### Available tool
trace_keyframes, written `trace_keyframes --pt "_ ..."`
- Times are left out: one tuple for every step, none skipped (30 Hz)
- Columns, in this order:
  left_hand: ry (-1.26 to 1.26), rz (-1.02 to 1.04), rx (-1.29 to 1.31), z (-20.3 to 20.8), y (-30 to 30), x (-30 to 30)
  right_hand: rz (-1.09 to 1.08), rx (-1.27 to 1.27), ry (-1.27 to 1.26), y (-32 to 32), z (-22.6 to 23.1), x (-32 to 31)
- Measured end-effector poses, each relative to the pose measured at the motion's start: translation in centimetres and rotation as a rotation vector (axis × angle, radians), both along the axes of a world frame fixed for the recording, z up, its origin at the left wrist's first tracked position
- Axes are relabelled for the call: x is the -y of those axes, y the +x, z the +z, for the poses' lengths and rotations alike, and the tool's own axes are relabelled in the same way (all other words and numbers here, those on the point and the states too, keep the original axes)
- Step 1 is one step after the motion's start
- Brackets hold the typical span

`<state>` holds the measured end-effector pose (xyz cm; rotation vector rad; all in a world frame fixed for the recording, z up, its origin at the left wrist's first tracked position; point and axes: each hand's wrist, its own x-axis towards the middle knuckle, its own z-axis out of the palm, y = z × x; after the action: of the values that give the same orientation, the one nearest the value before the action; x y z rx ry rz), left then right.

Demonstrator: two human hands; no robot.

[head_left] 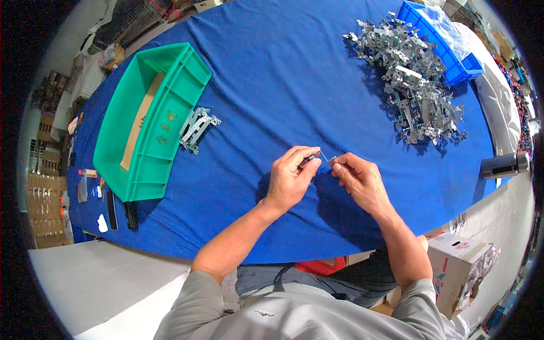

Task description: The person assembles small metal brackets and components by hand, pulls a pile of metal parts onto the table, and fits additional metal components together.

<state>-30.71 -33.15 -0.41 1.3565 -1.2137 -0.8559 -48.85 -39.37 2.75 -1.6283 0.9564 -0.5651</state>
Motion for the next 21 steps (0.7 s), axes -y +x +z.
trace_keyframes --pt "-0.023 0.002 0.021 -0.1 0.0 0.0 0.001 0.004 -0.009 0.0 -0.1 0.0" --pt "-0.025 0.002 0.021 0.0 0.0 0.1 0.001 0.004 -0.011 0.0 0.0 0.0" --pt "-0.035 0.012 0.039 0.0 0.0 0.1 -0.005 -0.004 -0.013 0.0 0.0 0.0" --pt "-0.045 0.022 0.058 0.0 0.0 0.1 -0.011 -0.012 -0.016 -0.1 0.0 0.0" --pt "-0.045 0.022 0.058 0.3 0.0 0.1 -0.011 -0.012 -0.015 -0.1 -0.2 0.1" --pt "-0.077 0.023 0.13 0.7 0.0 0.1 -0.014 -0.045 -0.101 -0.2 -0.5 0.2" --pt "-0.11 0.023 0.203 0.9 0.0 0.1 -0.018 -0.078 -0.186 -0.2 -0.8 0.2" --pt "-0.11 0.023 0.202 1.0 0.0 0.1 -0.019 -0.079 -0.185 -0.2 -1.0 0.2" --pt "-0.101 0.03 0.193 1.1 -0.1 0.1 -0.017 -0.08 -0.189 -0.2 -1.1 0.3" --pt "-0.093 0.038 0.184 1.1 -0.1 0.1 -0.015 -0.081 -0.193 -0.2 -1.2 0.3" --pt "-0.093 0.037 0.184 1.1 -0.1 0.1 -0.016 -0.082 -0.194 -0.1 -1.1 0.3" --pt "-0.098 0.037 0.188 1.1 -0.1 0.1 -0.027 -0.068 -0.129 -0.1 -0.9 0.2" --pt "-0.103 0.037 0.193 1.2 -0.1 0.2 -0.037 -0.054 -0.064 0.0 -0.7 0.2" --pt "-0.103 0.037 0.193 1.1 -0.1 0.2 -0.038 -0.054 -0.064 0.2 -0.8 0.1" --pt "-0.094 0.032 0.194 1.1 -0.1 0.2 -0.085 0.056 -0.002 0.4 -0.9 0.0" --pt "-0.085 0.027 0.196 1.0 -0.2 0.2 -0.132 0.167 0.06 0.5 -1.0 -0.1" --pt "-0.086 0.027 0.197 1.0 -0.3 0.2 -0.132 0.168 0.059 0.5 -0.8 -0.1" --pt "-0.091 0.03 0.215 0.9 -0.3 0.1 -0.112 0.161 0.076 0.6 -0.5 -0.1" --pt "-0.095 0.035 0.233 0.8 -0.3 0.0 -0.092 0.154 0.092 0.7 -0.4 -0.1" --pt "-0.094 0.04 0.241 0.8 -0.3 -0.1 -0.086 0.162 0.094 0.5 -0.6 0.0" --pt "-0.108 0.02 0.251 0.9 -0.3 -0.1 -0.049 0.04 -0.006 0.2 -0.8 0.1"
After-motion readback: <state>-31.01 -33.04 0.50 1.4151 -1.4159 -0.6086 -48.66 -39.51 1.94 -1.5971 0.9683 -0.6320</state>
